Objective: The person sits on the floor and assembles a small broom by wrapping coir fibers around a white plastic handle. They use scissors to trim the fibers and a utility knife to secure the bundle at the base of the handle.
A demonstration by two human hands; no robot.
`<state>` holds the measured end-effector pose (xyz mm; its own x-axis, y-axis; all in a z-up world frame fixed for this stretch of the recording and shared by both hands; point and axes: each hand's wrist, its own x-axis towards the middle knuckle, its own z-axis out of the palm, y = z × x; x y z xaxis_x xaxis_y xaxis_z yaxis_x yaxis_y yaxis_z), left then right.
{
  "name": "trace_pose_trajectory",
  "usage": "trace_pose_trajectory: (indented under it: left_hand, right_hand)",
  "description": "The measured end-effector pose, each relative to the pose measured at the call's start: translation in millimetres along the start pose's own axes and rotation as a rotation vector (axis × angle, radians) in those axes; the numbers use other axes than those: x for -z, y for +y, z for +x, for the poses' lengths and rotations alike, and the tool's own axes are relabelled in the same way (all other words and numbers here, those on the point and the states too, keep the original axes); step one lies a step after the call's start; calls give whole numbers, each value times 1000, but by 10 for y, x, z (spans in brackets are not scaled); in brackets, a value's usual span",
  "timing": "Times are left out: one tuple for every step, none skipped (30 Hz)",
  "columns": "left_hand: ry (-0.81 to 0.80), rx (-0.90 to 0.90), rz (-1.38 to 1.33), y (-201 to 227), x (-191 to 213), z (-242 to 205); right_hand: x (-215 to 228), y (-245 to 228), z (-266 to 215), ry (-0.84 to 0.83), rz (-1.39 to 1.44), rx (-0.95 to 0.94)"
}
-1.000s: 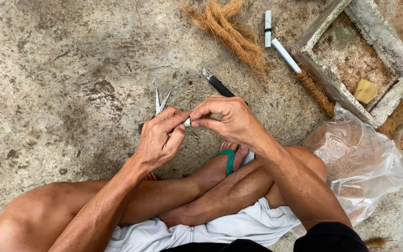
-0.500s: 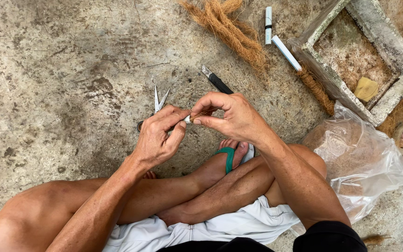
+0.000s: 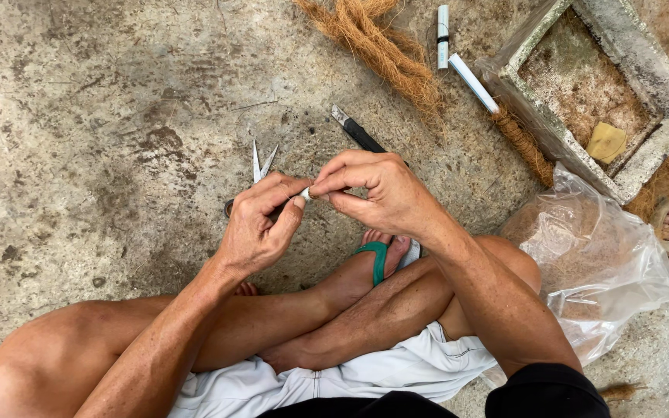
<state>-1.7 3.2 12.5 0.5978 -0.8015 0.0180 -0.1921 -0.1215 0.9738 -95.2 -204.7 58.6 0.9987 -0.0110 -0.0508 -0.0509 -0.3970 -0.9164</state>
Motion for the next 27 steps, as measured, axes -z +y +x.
trace_pose_trajectory:
  left_hand:
    - [0,-10,3,-1,-3,-4]
    - [0,-20,7,-3,-5,-11]
    - [0,0,3,-5,-8,-18]
    - [-2,17,0,-8,-12,-16]
    - [-4,34,-3,-11,-17,-14]
    - [2,-2,0,-13,-22,-16]
    - [8,-39,3,-16,-23,-18]
    - [13,-75,6,-18,-24,-21]
    - [9,-17,-5,-21,-29,-21]
    - [6,41,-15,-22,-32,-23]
    - [1,98,-26,-22,-34,-25]
    - [10,72,-23,-22,-33,-22]
    - [18,45,-21,-20,-28,-21]
    - [28,17,-18,-19,-26,-16]
    - [28,29,-14,-15,-23,-17]
    - [27,42,-11,-13,-22,-22]
    - [27,56,-8,-13,-24,-24]
    - [34,34,-15,-15,-29,-22]
    - [41,13,-22,-19,-33,-18]
    - [49,-7,-28,-23,-31,-18]
    - [49,-10,-30,-25,-23,-19]
    - [49,-15,-33,-28,-19,-12]
    - [49,-20,-35,-29,-17,-6]
    - [45,-8,-29,-28,-18,-6]
    - [42,4,-23,-26,-20,-6]
    - [39,16,-18,-23,-24,-8]
    - [40,5,-21,-21,-27,-7]
  right_hand:
    - [-10,-5,4,12,12,-22]
    - [-23,-11,6,24,24,-44]
    - [-35,-14,10,35,37,-66]
    - [-42,-14,16,34,40,-95]
    - [-46,-12,22,33,44,-125]
    - [-48,-7,21,32,48,-155]
    - [-45,2,22,29,55,-157]
    - [-43,14,25,25,62,-158]
    - [-43,25,25,21,69,-159]
    - [-46,35,22,35,63,-117]
    - [-50,44,18,50,56,-74]
    - [-53,51,18,64,49,-31]
    - [-64,51,12,73,38,-25]
    - [-82,46,5,82,27,-17]
    - [-96,40,4,91,15,-9]
    - [-106,34,3,90,-6,-3]
    - [-113,27,2,89,-27,4]
    - [-115,21,0,87,-48,11]
    - [-107,13,-5,80,-57,41]
    - [-100,5,-7,71,-65,73]
    - [-94,-2,-6,63,-73,104]
    - [-82,-4,-1,53,-80,109]
    - [-70,-2,8,43,-87,114]
    - [-62,2,14,32,-93,118]
    - [-54,11,20,41,-63,80]
    - [-50,21,24,49,-32,41]
    - [-54,30,25,58,-2,3]
